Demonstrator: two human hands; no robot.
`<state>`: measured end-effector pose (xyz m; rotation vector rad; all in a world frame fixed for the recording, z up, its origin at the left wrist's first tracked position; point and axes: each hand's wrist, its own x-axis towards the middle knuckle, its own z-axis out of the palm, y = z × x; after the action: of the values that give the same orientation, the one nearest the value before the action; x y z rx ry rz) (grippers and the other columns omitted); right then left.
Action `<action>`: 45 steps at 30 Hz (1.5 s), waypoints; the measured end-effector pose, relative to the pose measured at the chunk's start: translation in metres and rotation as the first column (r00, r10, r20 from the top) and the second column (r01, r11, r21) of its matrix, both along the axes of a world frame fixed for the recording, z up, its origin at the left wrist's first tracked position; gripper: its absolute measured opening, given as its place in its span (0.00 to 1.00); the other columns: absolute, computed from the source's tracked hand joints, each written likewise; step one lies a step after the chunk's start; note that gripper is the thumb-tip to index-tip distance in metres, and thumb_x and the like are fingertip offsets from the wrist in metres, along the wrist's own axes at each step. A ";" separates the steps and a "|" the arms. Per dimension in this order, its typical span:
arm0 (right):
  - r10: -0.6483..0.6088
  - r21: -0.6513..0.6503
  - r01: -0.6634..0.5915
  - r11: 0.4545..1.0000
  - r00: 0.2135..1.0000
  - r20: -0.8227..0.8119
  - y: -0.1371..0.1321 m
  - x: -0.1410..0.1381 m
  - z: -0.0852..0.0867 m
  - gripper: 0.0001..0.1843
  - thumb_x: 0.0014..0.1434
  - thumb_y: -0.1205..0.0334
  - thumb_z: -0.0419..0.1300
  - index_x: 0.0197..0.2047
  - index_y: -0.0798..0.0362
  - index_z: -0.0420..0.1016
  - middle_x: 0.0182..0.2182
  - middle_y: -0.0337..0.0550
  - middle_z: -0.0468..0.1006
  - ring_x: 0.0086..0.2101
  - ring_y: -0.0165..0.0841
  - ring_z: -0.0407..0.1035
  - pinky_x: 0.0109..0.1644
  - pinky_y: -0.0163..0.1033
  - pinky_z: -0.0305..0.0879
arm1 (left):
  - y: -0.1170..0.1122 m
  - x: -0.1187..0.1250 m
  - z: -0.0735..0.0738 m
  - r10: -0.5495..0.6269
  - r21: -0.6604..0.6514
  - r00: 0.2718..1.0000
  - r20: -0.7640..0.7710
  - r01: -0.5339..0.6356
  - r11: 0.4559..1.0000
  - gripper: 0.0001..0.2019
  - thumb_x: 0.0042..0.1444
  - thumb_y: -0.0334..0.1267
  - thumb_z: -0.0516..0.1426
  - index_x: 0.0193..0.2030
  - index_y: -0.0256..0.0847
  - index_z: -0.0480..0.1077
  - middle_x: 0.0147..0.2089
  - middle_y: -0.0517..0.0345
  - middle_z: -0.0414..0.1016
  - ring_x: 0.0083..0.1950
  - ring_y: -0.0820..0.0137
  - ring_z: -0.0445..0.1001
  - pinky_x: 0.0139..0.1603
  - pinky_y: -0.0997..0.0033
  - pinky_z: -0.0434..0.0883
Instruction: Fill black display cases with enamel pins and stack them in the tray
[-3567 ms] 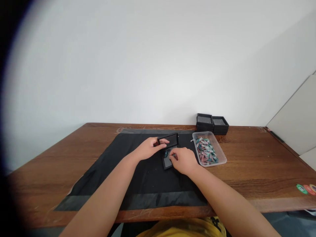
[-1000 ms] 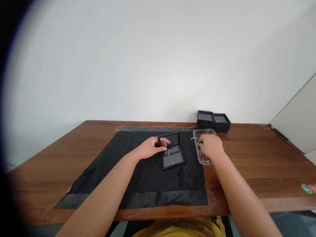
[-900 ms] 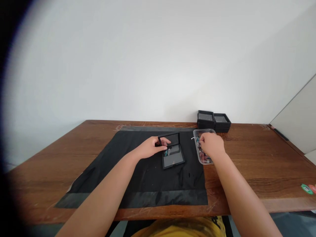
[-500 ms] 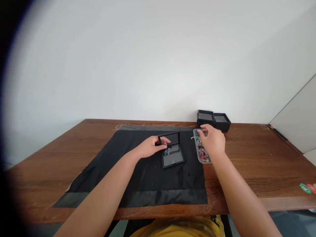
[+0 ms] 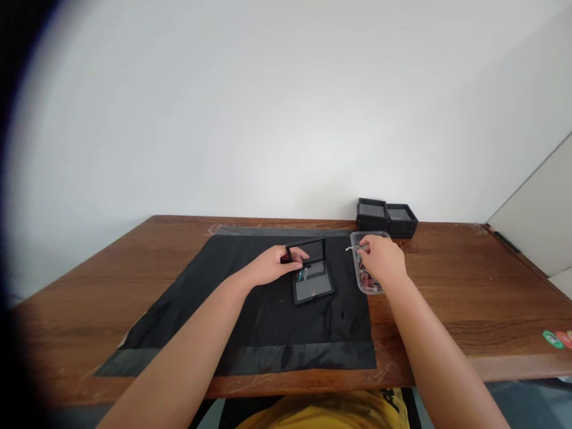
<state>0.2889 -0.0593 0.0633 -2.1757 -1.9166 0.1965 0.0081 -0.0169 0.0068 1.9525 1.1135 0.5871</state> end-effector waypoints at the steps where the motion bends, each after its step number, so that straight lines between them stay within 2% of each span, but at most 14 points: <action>1: -0.007 -0.036 0.009 0.999 0.999 0.036 0.000 0.000 -0.001 0.15 0.60 0.57 0.63 0.50 0.45 0.81 0.43 0.43 0.84 0.45 0.42 0.76 0.43 0.42 0.65 | 0.000 0.000 0.000 0.000 0.002 1.000 -0.001 0.000 1.000 0.14 0.55 0.45 0.58 0.45 0.43 0.79 0.40 0.56 0.82 0.42 0.63 0.78 0.46 0.64 0.74; 3: 0.002 -0.104 0.008 0.994 0.995 0.100 -0.001 -0.001 -0.004 0.18 0.58 0.57 0.63 0.52 0.45 0.80 0.46 0.45 0.83 0.46 0.43 0.76 0.44 0.42 0.66 | 0.001 0.000 -0.001 -0.002 0.001 1.000 -0.002 0.002 1.000 0.14 0.55 0.45 0.58 0.45 0.43 0.78 0.39 0.57 0.82 0.42 0.63 0.78 0.46 0.64 0.74; 6: 0.035 -0.160 -0.010 0.987 0.988 0.153 -0.001 -0.003 -0.006 0.15 0.59 0.59 0.62 0.49 0.44 0.81 0.48 0.47 0.83 0.47 0.44 0.76 0.44 0.42 0.67 | 0.001 0.000 -0.001 -0.003 -0.009 1.000 0.001 0.003 1.000 0.14 0.55 0.44 0.58 0.45 0.44 0.78 0.40 0.57 0.82 0.42 0.63 0.79 0.46 0.63 0.74; 9: 0.028 -0.170 -0.004 0.985 0.990 0.139 -0.001 -0.005 -0.003 0.15 0.60 0.62 0.58 0.47 0.44 0.82 0.43 0.46 0.84 0.43 0.42 0.77 0.43 0.42 0.66 | 0.001 0.000 0.000 -0.001 -0.014 1.000 0.005 0.001 1.000 0.14 0.55 0.45 0.59 0.45 0.44 0.78 0.40 0.56 0.82 0.43 0.62 0.79 0.47 0.63 0.73; 12: 0.006 -0.151 0.010 0.989 0.994 0.105 -0.001 -0.006 0.001 0.14 0.61 0.61 0.58 0.44 0.42 0.84 0.40 0.44 0.84 0.40 0.40 0.77 0.42 0.42 0.66 | 0.000 0.000 0.000 0.000 -0.010 1.000 0.010 0.000 1.000 0.14 0.55 0.45 0.59 0.44 0.43 0.78 0.40 0.56 0.82 0.43 0.62 0.79 0.47 0.63 0.73; 16: -0.013 -0.042 0.016 0.999 0.996 0.086 -0.003 -0.005 0.003 0.10 0.61 0.57 0.60 0.40 0.42 0.85 0.41 0.42 0.84 0.43 0.42 0.76 0.40 0.41 0.65 | 0.000 0.000 0.000 0.000 0.000 1.000 0.018 0.000 1.000 0.12 0.55 0.45 0.59 0.43 0.43 0.78 0.41 0.56 0.82 0.42 0.62 0.79 0.47 0.63 0.74; 19: 0.023 0.114 -0.029 0.993 0.998 0.058 -0.008 -0.008 0.005 0.09 0.61 0.58 0.62 0.39 0.43 0.85 0.43 0.42 0.83 0.44 0.40 0.75 0.39 0.39 0.65 | 0.000 0.000 -0.001 -0.006 0.005 1.000 0.026 0.006 1.000 0.13 0.56 0.44 0.59 0.44 0.43 0.78 0.40 0.56 0.82 0.42 0.62 0.79 0.46 0.63 0.74; 23: 0.157 0.328 -0.133 0.935 0.986 -0.047 -0.018 -0.021 0.006 0.11 0.64 0.58 0.61 0.43 0.44 0.85 0.41 0.40 0.85 0.41 0.36 0.77 0.41 0.37 0.67 | 0.003 0.001 -0.002 -0.023 0.012 0.999 0.036 0.022 1.000 0.14 0.56 0.45 0.59 0.45 0.43 0.78 0.38 0.56 0.81 0.41 0.62 0.79 0.46 0.63 0.74; 25: 0.292 0.367 -0.244 0.898 0.953 -0.082 -0.023 -0.030 0.003 0.11 0.65 0.58 0.60 0.44 0.45 0.85 0.42 0.40 0.86 0.40 0.36 0.78 0.43 0.37 0.69 | 0.004 0.001 -0.004 -0.035 0.015 0.999 0.041 0.034 0.999 0.14 0.56 0.45 0.59 0.45 0.42 0.78 0.38 0.56 0.81 0.41 0.63 0.78 0.45 0.64 0.74; 28: 0.474 0.295 -0.441 0.848 0.880 -0.046 -0.028 -0.045 -0.004 0.12 0.66 0.60 0.59 0.45 0.46 0.85 0.43 0.40 0.86 0.42 0.36 0.79 0.45 0.36 0.69 | 0.005 0.000 -0.005 -0.051 0.013 0.998 0.047 0.051 0.999 0.14 0.56 0.45 0.58 0.45 0.42 0.78 0.37 0.56 0.81 0.40 0.64 0.78 0.45 0.64 0.74; 32: 0.522 0.035 -0.525 0.851 0.851 0.062 -0.033 -0.063 -0.009 0.13 0.68 0.59 0.56 0.46 0.45 0.84 0.43 0.41 0.86 0.43 0.38 0.80 0.44 0.38 0.68 | 0.004 0.000 -0.006 -0.052 0.013 0.997 0.050 0.051 0.999 0.13 0.56 0.42 0.58 0.45 0.42 0.77 0.36 0.57 0.81 0.40 0.64 0.78 0.44 0.64 0.74; 36: 0.473 -0.112 -0.461 0.881 0.867 0.155 -0.038 -0.076 -0.005 0.14 0.70 0.58 0.53 0.51 0.48 0.78 0.40 0.46 0.85 0.41 0.41 0.80 0.40 0.39 0.66 | 0.003 0.001 -0.006 -0.033 0.019 0.998 0.048 0.032 0.999 0.14 0.56 0.42 0.58 0.46 0.41 0.77 0.36 0.56 0.80 0.39 0.64 0.78 0.43 0.64 0.74; 40: 0.415 -0.143 -0.394 0.908 0.893 0.173 -0.039 -0.084 -0.002 0.13 0.70 0.64 0.51 0.53 0.53 0.72 0.39 0.48 0.84 0.40 0.41 0.79 0.37 0.38 0.63 | 0.002 0.001 -0.005 -0.032 0.023 0.999 0.036 0.031 0.999 0.14 0.56 0.43 0.58 0.46 0.42 0.77 0.36 0.57 0.80 0.39 0.64 0.78 0.43 0.64 0.74; 45: 0.400 -0.167 -0.369 0.914 0.886 0.235 -0.039 -0.092 -0.003 0.14 0.70 0.66 0.48 0.50 0.53 0.73 0.37 0.51 0.84 0.40 0.43 0.79 0.36 0.39 0.62 | 0.002 0.001 -0.004 -0.032 0.028 0.999 0.028 0.031 0.999 0.13 0.57 0.42 0.58 0.47 0.42 0.77 0.37 0.57 0.80 0.39 0.64 0.78 0.43 0.64 0.74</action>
<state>0.1973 -0.0979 0.0599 -1.9433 -2.5439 0.0892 0.0095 -0.0151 0.0029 1.9751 1.0600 0.6144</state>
